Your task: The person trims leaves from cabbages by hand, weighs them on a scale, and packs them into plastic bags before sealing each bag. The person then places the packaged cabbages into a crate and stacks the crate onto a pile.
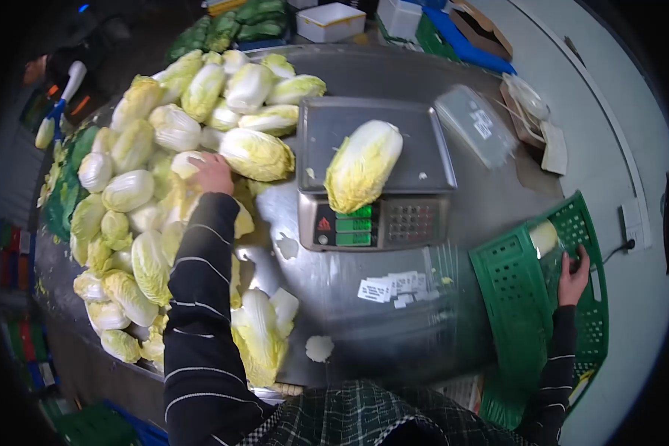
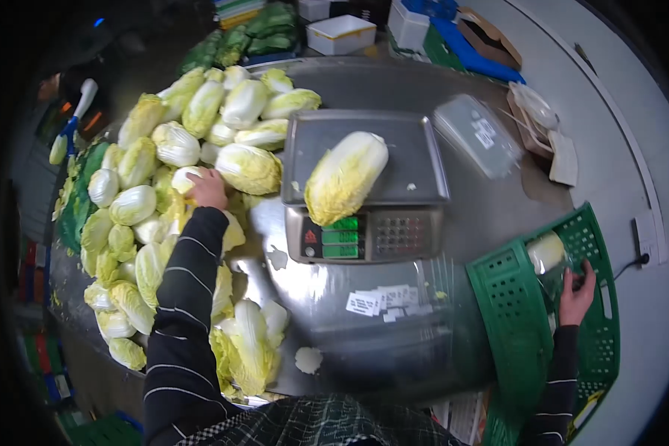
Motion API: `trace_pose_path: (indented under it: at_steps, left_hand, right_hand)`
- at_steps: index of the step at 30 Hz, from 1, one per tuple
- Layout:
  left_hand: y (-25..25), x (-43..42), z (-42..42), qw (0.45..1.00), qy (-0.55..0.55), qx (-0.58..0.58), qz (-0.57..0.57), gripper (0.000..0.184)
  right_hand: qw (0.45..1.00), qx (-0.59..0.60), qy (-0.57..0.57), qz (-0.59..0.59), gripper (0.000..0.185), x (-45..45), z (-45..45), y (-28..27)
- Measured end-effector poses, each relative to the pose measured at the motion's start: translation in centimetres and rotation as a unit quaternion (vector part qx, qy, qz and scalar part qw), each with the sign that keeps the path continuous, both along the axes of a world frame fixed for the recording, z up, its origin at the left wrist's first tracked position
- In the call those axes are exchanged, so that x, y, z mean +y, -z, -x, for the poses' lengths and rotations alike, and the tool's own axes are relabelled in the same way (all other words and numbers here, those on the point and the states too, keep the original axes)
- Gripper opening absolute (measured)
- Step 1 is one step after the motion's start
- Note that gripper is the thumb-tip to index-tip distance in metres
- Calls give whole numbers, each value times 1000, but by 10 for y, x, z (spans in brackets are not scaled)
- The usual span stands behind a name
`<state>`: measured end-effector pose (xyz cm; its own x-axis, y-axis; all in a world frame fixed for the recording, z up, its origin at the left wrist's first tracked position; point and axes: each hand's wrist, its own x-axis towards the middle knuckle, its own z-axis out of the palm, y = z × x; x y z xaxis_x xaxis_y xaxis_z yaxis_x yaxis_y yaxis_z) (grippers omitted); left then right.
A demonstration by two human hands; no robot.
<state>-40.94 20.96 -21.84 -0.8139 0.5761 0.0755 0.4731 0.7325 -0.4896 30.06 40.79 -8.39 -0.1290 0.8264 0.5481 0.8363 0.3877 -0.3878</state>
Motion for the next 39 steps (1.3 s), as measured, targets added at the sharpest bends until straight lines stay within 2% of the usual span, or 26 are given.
trace_pose_path:
  at_steps: [2, 3, 4, 5, 6, 7, 8, 9, 11, 12, 17, 18, 19, 20, 21, 22, 23, 25, 26, 27, 28, 30, 32, 33, 35, 39]
  left_hand:
    - [-7, 3, 9, 1000, -4, -2, 12, 49]
    - [-8, 1, 14, 1000, -2, -21, 23, 48]
    - [2, -5, 25, 998, 37, 47, -35, 46]
    - [-6, -9, 44, 997, 74, 14, -9, 43]
    - [-11, -21, 59, 966, 107, -44, -233, 39]
    - [-37, -29, 60, 947, 68, -90, -300, 43]
    - [-53, -43, 89, 884, -2, -231, -407, 46]
    - [-101, -49, 58, 699, -147, -406, -570, 46]
    - [-110, -73, 64, 538, -84, -497, -676, 40]
    - [-115, -75, 55, 540, -76, -495, -676, 40]
    - [-106, -34, -38, 371, 60, -483, -791, 33]
    - [-112, -16, -67, 263, 12, -503, -823, 34]
    - [-103, -1, -86, 283, 15, -502, -817, 37]
    - [-88, 17, -104, 264, 42, -491, -829, 40]
    - [-82, 27, -124, 275, 10, -502, -820, 48]
    - [-74, 36, -139, 303, -37, -511, -803, 54]
    - [-60, 42, -149, 313, -6, -511, -801, 58]
    - [-65, 41, -169, 403, 55, -476, -780, 58]
    - [-68, 35, -178, 408, 61, -478, -775, 58]
    - [-83, 24, -189, 566, 155, -296, -754, 57]
    - [-95, 14, -202, 683, 240, -94, -683, 56]
    - [-88, 5, -235, 570, 352, -286, -685, 34]
    - [-86, 14, -266, 616, 214, -464, -599, 29]
    - [-78, 28, -263, 616, 214, -462, -601, 29]
    - [-55, 71, -253, 417, -81, -667, -612, 48]
    - [-69, 76, -274, 364, -55, -658, -656, 53]
  right_hand:
    - [1000, -18, -6, -25, 38, -27, 48, -24]
    - [997, 23, -66, -11, 36, -47, 75, -33]
    - [990, 67, -127, 1, 35, -62, 100, -36]
    - [977, 117, -157, 80, 33, -74, 119, -27]
    - [916, 233, -210, 249, 31, -82, 136, -14]
    - [855, 295, -252, 345, 32, -96, 166, -5]
    - [783, 350, -272, 436, 33, -110, 196, 5]
    - [730, 355, -260, 523, 37, -120, 224, 12]
    - [530, 486, -251, 648, 46, -135, 273, 42]
    - [513, 478, -243, 671, 53, -141, 297, 49]
    - [459, 514, -231, 687, 72, -147, 373, 64]
    - [441, 543, -215, 682, 75, -142, 382, 67]
    - [422, 573, -198, 674, 78, -137, 390, 69]
    - [415, 591, -199, 662, 80, -133, 397, 71]
    - [392, 612, -172, 665, 72, -128, 403, 68]
    - [395, 624, -193, 646, 67, -123, 408, 69]
    - [395, 637, -212, 627, 62, -119, 410, 70]
    - [390, 645, -220, 619, 56, -108, 398, 67]
    - [385, 649, -221, 617, 49, -104, 387, 66]
    - [434, 614, -227, 619, 49, -97, 368, 59]
    - [474, 586, -216, 620, 50, -86, 350, 59]
    - [537, 524, -206, 628, 53, -73, 322, 53]
    - [567, 481, -205, 637, 55, -68, 310, 47]
    - [567, 479, -207, 637, 55, -68, 313, 49]
    - [600, 535, -190, 563, 53, -70, 329, 52]
    - [677, 538, -194, 463, 48, -83, 337, 41]
